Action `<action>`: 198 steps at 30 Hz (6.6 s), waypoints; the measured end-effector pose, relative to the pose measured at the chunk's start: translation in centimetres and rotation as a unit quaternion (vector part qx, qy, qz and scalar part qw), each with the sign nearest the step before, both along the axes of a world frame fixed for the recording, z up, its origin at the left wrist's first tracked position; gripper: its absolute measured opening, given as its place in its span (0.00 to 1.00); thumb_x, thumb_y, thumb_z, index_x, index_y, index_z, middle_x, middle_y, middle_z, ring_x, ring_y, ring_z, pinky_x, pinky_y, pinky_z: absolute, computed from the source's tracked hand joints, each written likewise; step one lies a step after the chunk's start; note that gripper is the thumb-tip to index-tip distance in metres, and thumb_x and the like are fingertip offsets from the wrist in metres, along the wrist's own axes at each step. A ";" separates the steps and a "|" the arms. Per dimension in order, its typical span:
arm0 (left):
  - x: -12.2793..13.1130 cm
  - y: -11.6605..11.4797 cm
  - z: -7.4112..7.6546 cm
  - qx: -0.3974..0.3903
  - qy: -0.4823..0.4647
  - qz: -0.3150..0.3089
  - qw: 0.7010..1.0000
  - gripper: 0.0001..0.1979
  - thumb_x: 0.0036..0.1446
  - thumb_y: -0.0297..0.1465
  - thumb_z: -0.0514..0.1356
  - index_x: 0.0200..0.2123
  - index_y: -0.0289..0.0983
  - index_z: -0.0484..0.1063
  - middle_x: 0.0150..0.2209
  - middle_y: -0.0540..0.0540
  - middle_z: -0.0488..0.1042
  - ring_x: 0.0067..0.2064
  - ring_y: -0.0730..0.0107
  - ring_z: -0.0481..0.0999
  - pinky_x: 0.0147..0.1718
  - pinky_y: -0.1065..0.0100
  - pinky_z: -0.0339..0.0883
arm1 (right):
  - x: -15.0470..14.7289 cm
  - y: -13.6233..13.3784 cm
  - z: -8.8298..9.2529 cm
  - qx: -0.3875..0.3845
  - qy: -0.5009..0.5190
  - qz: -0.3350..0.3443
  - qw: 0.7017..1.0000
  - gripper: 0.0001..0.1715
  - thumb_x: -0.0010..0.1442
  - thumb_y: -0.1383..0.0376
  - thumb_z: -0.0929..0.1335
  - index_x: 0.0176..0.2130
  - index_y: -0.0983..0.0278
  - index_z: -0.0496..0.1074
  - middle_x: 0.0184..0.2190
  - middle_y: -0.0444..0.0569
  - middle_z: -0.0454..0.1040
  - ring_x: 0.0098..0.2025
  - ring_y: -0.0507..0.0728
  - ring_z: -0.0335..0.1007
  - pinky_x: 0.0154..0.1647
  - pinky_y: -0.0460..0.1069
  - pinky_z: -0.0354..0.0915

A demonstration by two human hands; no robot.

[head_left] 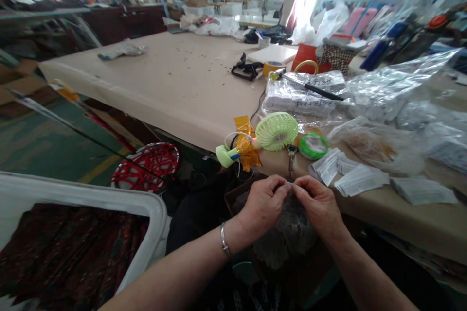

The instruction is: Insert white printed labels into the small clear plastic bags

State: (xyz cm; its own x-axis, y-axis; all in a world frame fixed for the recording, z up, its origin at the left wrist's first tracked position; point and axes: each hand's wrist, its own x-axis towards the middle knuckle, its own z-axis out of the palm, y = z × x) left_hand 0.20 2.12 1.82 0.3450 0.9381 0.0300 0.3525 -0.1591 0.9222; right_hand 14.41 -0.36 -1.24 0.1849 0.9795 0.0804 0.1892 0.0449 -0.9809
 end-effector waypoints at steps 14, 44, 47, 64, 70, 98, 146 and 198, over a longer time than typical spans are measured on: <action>0.0 1.4 -0.9 0.083 0.037 -0.001 0.996 0.12 0.60 0.32 0.52 0.28 0.36 0.72 0.24 0.51 0.70 0.27 0.76 0.67 0.28 0.74 0.57 | 0.1 1.1 0.2 0.068 -0.101 -0.007 0.993 0.08 0.57 0.62 0.65 0.28 0.63 0.69 0.22 0.41 0.67 0.25 0.50 0.62 0.27 0.44 0.59; 0.3 2.2 -0.9 0.098 0.038 -0.001 0.994 0.13 0.60 0.33 0.53 0.28 0.36 0.74 0.26 0.50 0.72 0.28 0.74 0.69 0.30 0.74 0.60 | -0.1 0.8 -0.4 0.085 -0.091 -0.009 0.992 0.08 0.62 0.60 0.64 0.33 0.62 0.70 0.25 0.42 0.71 0.28 0.52 0.67 0.30 0.45 0.62; -0.3 1.5 -1.0 0.088 0.044 0.000 0.995 0.12 0.60 0.33 0.53 0.29 0.37 0.74 0.26 0.50 0.73 0.28 0.74 0.69 0.30 0.73 0.60 | 0.5 -1.1 -0.1 0.089 -0.135 0.005 0.987 0.06 0.62 0.61 0.65 0.37 0.61 0.70 0.27 0.42 0.73 0.28 0.52 0.70 0.30 0.45 0.64; 0.1 -0.5 -3.7 -0.015 0.040 -0.024 0.999 0.11 0.56 0.33 0.55 0.30 0.36 0.76 0.28 0.48 0.76 0.31 0.69 0.72 0.33 0.71 0.61 | 6.7 -1.4 -1.5 0.247 -0.535 -0.127 0.798 0.10 0.60 0.68 0.66 0.42 0.58 0.74 0.42 0.44 0.77 0.50 0.60 0.67 0.62 0.63 0.44; 2.8 -1.0 -2.1 -0.167 -0.054 -0.037 0.984 0.10 0.53 0.31 0.56 0.24 0.34 0.73 0.24 0.49 0.72 0.27 0.73 0.69 0.29 0.72 0.61 | 7.6 -1.3 -1.2 0.293 -0.461 -0.129 0.828 0.06 0.59 0.69 0.68 0.37 0.59 0.74 0.38 0.42 0.78 0.46 0.57 0.70 0.61 0.62 0.48; 7.2 -2.5 -2.0 -0.471 -0.213 -0.035 0.855 0.06 0.58 0.29 0.56 0.36 0.32 0.68 0.24 0.45 0.74 0.22 0.72 0.73 0.21 0.73 0.66 | 12.8 -4.3 -3.8 0.283 -0.472 -0.154 0.820 0.09 0.59 0.71 0.68 0.41 0.63 0.73 0.41 0.50 0.77 0.48 0.60 0.71 0.51 0.57 0.66; 8.0 -4.1 -1.4 -0.537 -0.222 -0.031 0.813 0.08 0.58 0.29 0.55 0.35 0.29 0.70 0.27 0.42 0.75 0.22 0.72 0.73 0.25 0.69 0.68 | 13.6 -9.4 -2.0 0.270 -0.397 -0.168 0.861 0.12 0.58 0.73 0.66 0.42 0.62 0.72 0.41 0.50 0.75 0.49 0.60 0.70 0.52 0.59 0.66; 4.4 -5.1 -1.0 -0.523 -0.226 -0.123 0.813 0.09 0.55 0.34 0.58 0.31 0.32 0.69 0.22 0.48 0.70 0.19 0.76 0.70 0.19 0.76 0.64 | 6.1 -4.9 -3.5 -0.093 0.297 0.241 0.919 0.17 0.52 0.64 0.71 0.44 0.61 0.72 0.48 0.52 0.72 0.44 0.58 0.73 0.42 0.51 0.71</action>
State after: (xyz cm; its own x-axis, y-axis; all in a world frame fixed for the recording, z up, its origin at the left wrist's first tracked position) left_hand 4.59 -2.93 0.85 0.7012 0.4365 -0.5637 0.0162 0.7807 0.6247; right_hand 20.48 -5.29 -4.73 -0.3173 0.9456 -0.0715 -0.3806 -0.1960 -0.9037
